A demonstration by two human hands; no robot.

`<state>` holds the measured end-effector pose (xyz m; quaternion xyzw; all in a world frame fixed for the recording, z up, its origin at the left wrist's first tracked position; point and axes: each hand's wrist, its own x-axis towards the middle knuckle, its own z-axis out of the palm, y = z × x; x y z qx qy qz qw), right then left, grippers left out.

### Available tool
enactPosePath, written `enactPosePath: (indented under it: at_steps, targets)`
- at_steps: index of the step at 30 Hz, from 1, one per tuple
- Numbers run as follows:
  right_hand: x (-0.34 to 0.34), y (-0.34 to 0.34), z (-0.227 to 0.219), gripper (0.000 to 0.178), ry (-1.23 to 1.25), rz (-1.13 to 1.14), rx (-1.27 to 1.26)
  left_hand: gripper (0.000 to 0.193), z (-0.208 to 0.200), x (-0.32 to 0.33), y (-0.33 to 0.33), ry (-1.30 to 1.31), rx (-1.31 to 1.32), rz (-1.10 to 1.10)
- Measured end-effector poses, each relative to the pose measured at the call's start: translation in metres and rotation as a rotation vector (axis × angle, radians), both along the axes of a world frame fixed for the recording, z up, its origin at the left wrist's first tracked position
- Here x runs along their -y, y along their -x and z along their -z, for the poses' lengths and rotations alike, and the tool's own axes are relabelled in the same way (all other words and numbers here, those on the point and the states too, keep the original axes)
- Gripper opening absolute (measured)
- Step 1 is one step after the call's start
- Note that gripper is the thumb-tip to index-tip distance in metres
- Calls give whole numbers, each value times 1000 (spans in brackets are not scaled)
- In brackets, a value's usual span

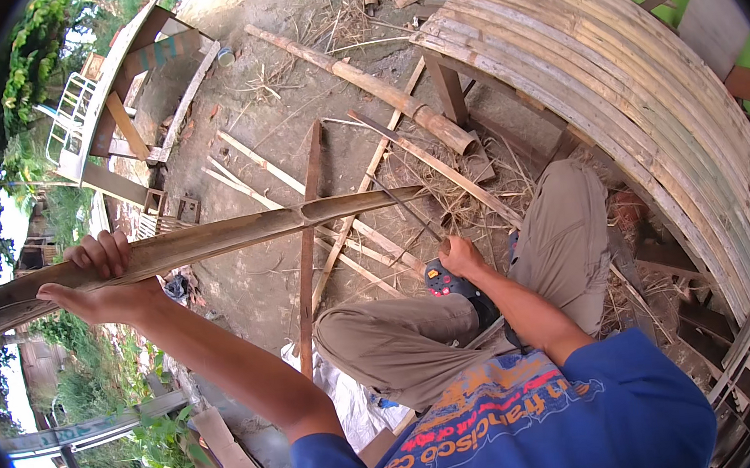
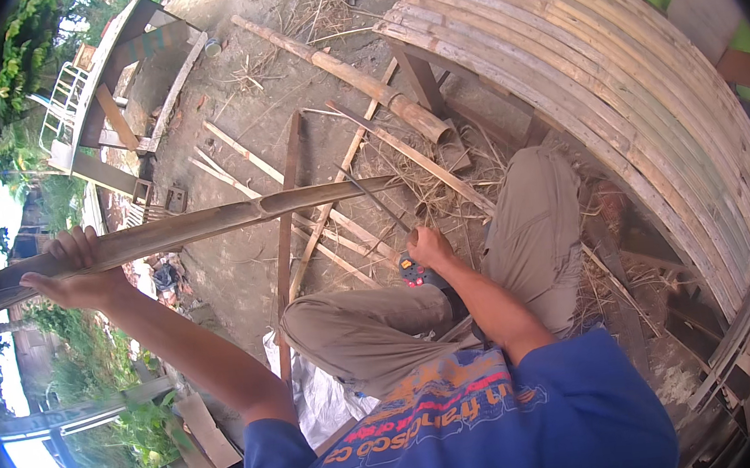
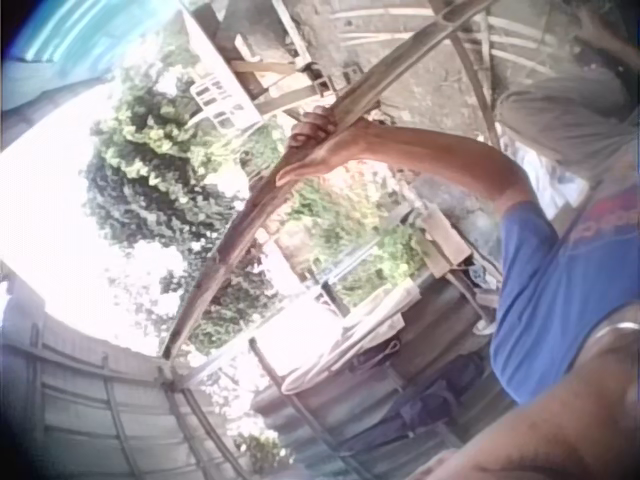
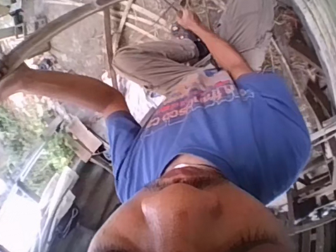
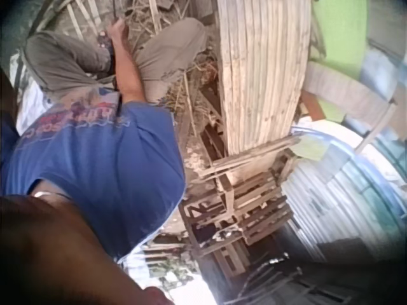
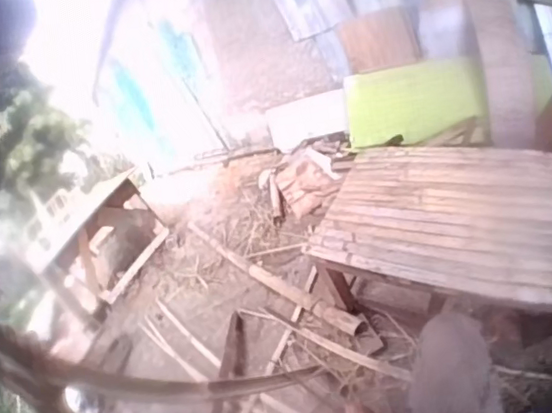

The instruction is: The person sits on the ground and uses a curved blade to split long bamboo poles into thin strips. They repeatedly position the pole, strike it with the blade, and peel away the resulting strips.

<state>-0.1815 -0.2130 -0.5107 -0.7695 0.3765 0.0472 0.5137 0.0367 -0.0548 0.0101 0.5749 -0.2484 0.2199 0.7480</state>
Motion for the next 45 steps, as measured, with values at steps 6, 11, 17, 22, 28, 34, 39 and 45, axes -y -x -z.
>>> enactPosePath:
  at_steps: [6,11,17,22,28,34,39,45]
  targets:
    - [0,1,4,39,-25,-41,-20,65,2,-9,-8,1,-16,31]
    - [14,6,62,37,-17,-23,-260,62,0,2,-15,9,-13,41]
    - [20,13,52,35,48,-119,-261,64,0,5,-15,7,-3,138]
    - [-19,-16,-8,36,-16,59,147,67,1,-11,-27,2,55,233]
    - [1,-17,-92,33,-36,-8,314,77,10,-16,-78,230,-280,-10]
    - [21,8,-83,32,33,60,267,43,10,-27,-77,266,-235,1]
    - [37,5,-48,32,-6,112,279,36,13,-39,-82,14,-125,-45]
    - [40,14,-18,30,31,63,447,31,-16,-22,-77,-92,-99,-2]
